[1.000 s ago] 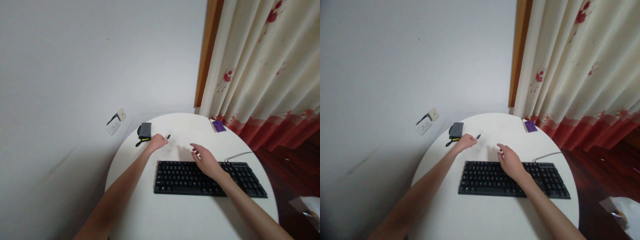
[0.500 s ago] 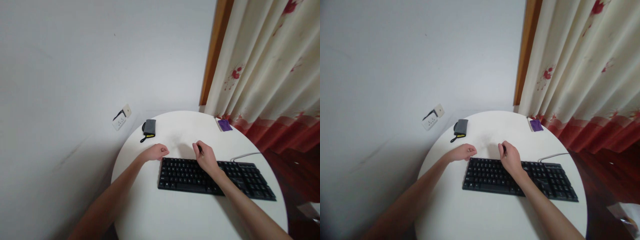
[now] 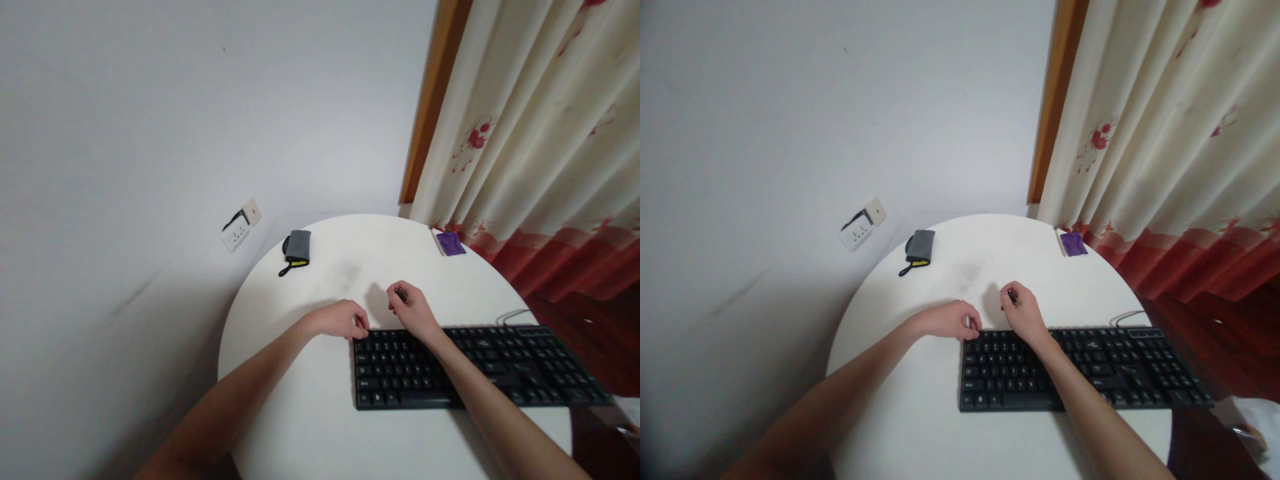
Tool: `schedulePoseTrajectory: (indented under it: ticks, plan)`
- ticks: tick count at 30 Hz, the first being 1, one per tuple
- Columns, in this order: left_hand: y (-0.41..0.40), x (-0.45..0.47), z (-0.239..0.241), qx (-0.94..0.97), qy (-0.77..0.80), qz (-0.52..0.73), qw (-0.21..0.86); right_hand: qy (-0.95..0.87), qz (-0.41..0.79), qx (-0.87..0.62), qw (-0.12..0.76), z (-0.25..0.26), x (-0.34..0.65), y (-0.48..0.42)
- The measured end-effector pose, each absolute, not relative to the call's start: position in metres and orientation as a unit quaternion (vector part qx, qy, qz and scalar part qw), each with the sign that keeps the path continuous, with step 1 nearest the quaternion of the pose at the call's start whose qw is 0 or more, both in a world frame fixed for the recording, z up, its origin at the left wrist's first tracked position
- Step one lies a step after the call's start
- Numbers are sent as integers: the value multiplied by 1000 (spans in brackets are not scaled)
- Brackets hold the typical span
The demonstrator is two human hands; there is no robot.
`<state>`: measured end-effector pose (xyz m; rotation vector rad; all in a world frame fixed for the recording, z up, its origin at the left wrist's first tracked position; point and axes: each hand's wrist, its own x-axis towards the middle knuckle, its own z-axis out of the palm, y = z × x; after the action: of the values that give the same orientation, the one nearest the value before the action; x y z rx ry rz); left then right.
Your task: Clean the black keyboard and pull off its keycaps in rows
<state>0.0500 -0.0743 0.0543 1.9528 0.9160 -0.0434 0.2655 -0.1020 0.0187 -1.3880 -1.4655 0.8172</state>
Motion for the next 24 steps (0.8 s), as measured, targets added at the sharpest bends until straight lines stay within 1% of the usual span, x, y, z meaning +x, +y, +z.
schedulePoseTrajectory:
  ticks: [3, 7, 11, 15, 19, 24]
  plan:
    - [-67, 50, 53, 789, 357, -37, 499, -600, 329, -566, 460, 14, 267, -103]
    - [-59, 43, 47, 770, 320, -30, 551, -608, 300, -570, 465, 13, 267, -103]
    - [-59, 36, 39, 787, 303, -6, 537, -602, 289, -577, 471, 15, 266, -105]
    - [-58, 27, 37, 783, 285, 32, 552, -589, 320, -565, 481, 20, 261, -109]
    - [-54, 23, 35, 786, 235, 60, 569, -571, 361, -531, 513, 30, 256, -115]
    - [-52, 25, 31, 788, 230, 72, 567, -586, 400, -508, 488, 41, 255, -120]
